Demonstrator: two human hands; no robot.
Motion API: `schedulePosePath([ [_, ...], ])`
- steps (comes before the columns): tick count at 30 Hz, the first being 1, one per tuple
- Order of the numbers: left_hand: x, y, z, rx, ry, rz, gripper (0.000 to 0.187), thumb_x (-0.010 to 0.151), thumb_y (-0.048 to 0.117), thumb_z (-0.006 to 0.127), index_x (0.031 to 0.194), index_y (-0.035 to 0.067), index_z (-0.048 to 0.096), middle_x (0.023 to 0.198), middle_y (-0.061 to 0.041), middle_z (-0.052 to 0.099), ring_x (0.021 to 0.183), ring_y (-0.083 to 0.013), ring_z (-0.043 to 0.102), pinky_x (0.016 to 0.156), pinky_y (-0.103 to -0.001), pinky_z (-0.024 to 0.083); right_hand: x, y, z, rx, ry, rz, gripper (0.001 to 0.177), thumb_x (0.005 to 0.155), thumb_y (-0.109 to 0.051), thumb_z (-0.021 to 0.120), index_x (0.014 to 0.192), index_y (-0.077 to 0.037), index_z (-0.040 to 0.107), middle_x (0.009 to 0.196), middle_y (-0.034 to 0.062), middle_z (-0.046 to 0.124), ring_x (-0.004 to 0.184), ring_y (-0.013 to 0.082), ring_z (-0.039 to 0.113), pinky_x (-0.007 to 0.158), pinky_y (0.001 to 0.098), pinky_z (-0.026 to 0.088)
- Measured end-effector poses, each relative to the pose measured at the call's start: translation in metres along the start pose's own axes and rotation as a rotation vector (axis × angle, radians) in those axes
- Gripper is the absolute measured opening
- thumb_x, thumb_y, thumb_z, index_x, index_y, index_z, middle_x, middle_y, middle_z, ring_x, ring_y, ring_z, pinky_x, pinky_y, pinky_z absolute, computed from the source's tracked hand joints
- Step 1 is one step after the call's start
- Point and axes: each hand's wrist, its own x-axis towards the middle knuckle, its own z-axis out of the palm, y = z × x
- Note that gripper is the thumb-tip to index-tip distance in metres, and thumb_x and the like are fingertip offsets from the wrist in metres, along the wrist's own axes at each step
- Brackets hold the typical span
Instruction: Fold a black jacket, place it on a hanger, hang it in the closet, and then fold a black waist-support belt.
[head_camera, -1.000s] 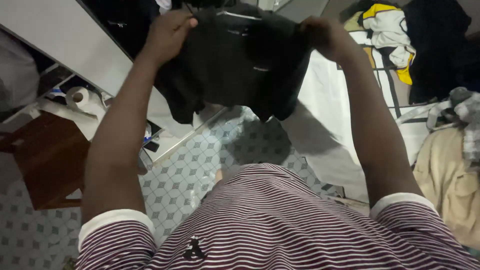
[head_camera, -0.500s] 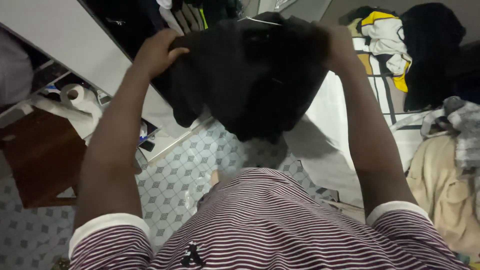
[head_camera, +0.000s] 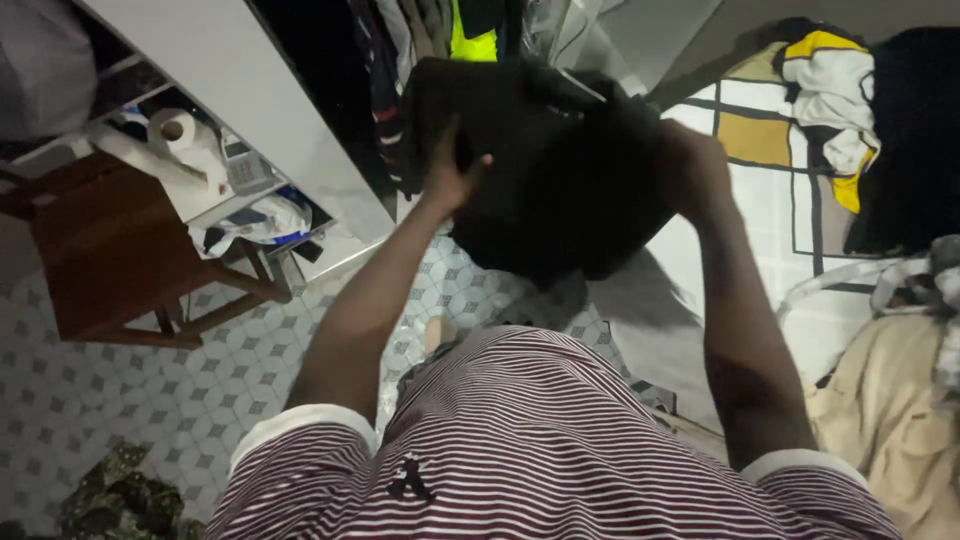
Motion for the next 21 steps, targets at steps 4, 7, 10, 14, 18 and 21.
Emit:
schedulePosePath([
  [4,-0.015,-0.001,0.033,-0.116,-0.007,-0.140,0.088,0.094,0.045,0.076,0.159,0.004,0.033,0.153,-0.027,0.048,0.141,-0.0418,0.050,0.116,-0.043,0.042,-0.017,-0.015,0.035,0.006,-0.016,0.005,0.016,0.103,-0.012,0.053,0.101,-0.002,0.064,0.087,0.0245,0.067,0.086,0.0464,0.065,0.077,0.0470,0.053],
  [7,-0.014,-0.003,0.037,-0.125,-0.015,-0.358,0.082,0.093,0.049,0.072,0.157,0.009,0.040,0.146,-0.024,0.057,0.135,-0.0388,0.057,0.111,-0.042,0.045,-0.020,-0.047,0.044,-0.148,-0.058,-0.107,0.016,0.102,-0.014,0.061,0.109,-0.002,0.069,0.097,0.0271,0.070,0.095,0.0452,0.068,0.077,0.0479,0.053],
  [10,-0.019,-0.051,0.051,-0.196,0.037,-0.427,0.076,0.097,0.053,0.067,0.155,0.010,0.044,0.143,-0.022,0.063,0.131,-0.0355,0.062,0.108,-0.041,0.048,-0.021,-0.051,0.062,0.018,-0.085,-0.119,0.024,0.101,-0.008,0.054,0.118,0.000,0.068,0.102,0.0270,0.070,0.100,0.0416,0.069,0.081,0.0442,0.054],
  [14,-0.026,-0.025,0.022,-0.361,0.103,-0.442,0.076,0.099,0.055,0.063,0.157,0.009,0.041,0.140,-0.024,0.064,0.124,-0.0373,0.062,0.105,-0.042,0.050,-0.017,-0.073,0.073,0.235,-0.121,-0.141,0.023,0.099,-0.009,0.051,0.113,0.001,0.067,0.098,0.0214,0.073,0.096,0.0307,0.074,0.085,0.0405,0.055],
  [18,-0.017,-0.022,0.007,-0.335,0.128,-0.512,0.075,0.100,0.054,0.055,0.160,0.012,0.037,0.150,-0.020,0.052,0.132,-0.0337,0.053,0.109,-0.039,0.042,0.003,-0.090,0.092,0.273,-0.182,-0.172,0.026,0.104,-0.016,0.053,0.121,0.001,0.064,0.111,0.0249,0.072,0.107,0.0316,0.071,0.089,0.0404,0.054],
  [21,-0.015,-0.037,0.001,-0.324,0.199,-0.420,0.072,0.106,0.054,0.049,0.160,0.008,0.037,0.158,-0.019,0.046,0.144,-0.0319,0.046,0.118,-0.037,0.035,0.015,-0.070,0.123,0.288,-0.297,-0.262,0.033,0.107,-0.022,0.048,0.127,0.001,0.060,0.123,0.0270,0.068,0.116,0.0335,0.065,0.099,0.0413,0.050],
])
